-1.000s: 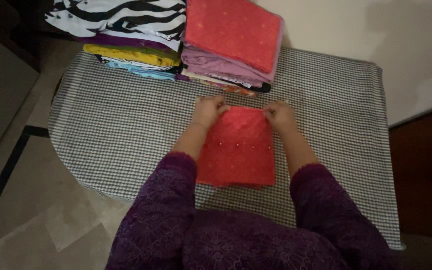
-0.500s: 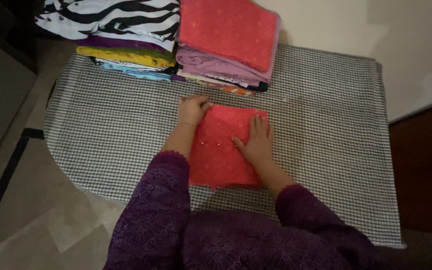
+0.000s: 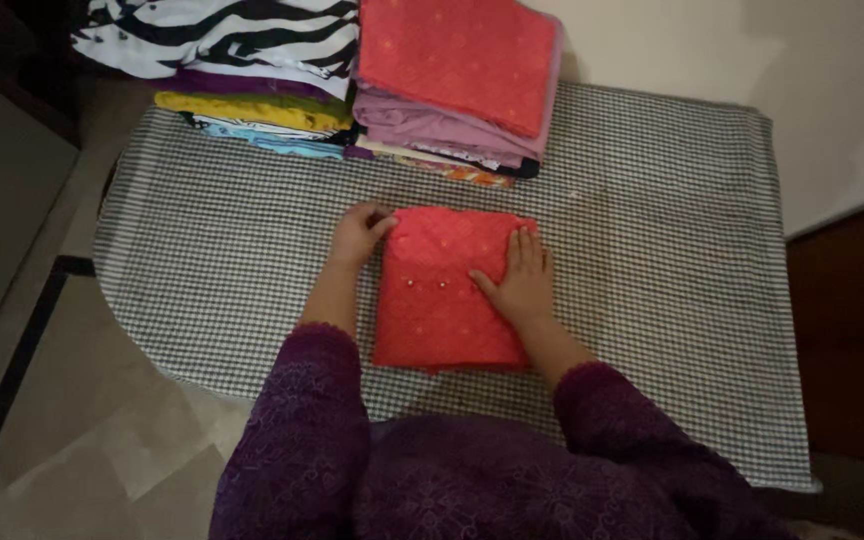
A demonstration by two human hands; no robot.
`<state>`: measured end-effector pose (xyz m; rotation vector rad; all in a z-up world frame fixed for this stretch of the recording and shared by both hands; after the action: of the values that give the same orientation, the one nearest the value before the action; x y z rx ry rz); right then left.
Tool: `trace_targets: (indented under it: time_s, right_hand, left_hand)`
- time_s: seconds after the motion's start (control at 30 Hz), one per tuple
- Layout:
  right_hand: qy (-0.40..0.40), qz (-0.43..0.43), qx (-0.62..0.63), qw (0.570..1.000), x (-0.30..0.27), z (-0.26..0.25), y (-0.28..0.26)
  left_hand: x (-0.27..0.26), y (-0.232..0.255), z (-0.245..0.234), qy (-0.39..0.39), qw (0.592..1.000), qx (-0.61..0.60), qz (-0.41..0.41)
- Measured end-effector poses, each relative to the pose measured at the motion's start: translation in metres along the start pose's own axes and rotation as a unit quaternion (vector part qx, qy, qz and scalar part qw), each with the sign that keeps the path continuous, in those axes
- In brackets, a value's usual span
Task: The person picks up a red garment from a bed, moves to a table, and folds the garment into a flat rectangle before placing it on a stack of other folded clothes.
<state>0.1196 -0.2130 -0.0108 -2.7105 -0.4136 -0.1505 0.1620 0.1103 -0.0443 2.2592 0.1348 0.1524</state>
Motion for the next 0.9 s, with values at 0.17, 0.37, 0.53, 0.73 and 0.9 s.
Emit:
trace_targets:
  time_s: [0.17,0.37,0.53,0.73,0.9]
  right_hand:
    - [0.003,-0.011,0.004,1.0,0.002,-0.007,-0.004]
    - [-0.031,0.015,0.012,0.999,0.002,-0.007,-0.005]
    - [0.03,-0.005,0.047,0.998,0.0,-0.003,0.002]
    - [0.112,0.045,0.224,0.967,0.002,-0.008,0.034]
    - [0.1,0.179,0.298,0.932,-0.005,-0.012,0.056]
  left_hand:
    - [-0.002,0.019,-0.015,0.154,0.978,0.138,0.029]
    - [-0.006,0.04,-0.009,0.158,0.948,0.257,-0.104]
    - [-0.067,0.072,0.002,0.257,0.947,0.189,-0.023]
    - [-0.079,0.066,0.017,0.159,0.971,0.149,-0.096]
    - [-0.059,0.025,0.042,-0.037,0.965,-0.018,-0.261]
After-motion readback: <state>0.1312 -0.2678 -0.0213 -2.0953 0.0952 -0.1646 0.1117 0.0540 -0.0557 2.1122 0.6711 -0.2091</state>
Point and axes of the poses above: each hand's wrist, its own x-axis towards the middle knuckle, its own z-axis out of the palm, y = z × x, the point moved 6 cm from there along x, towards the middle knuckle, and after that the axes turned 10 degrees about x, right-handed, at the moved point
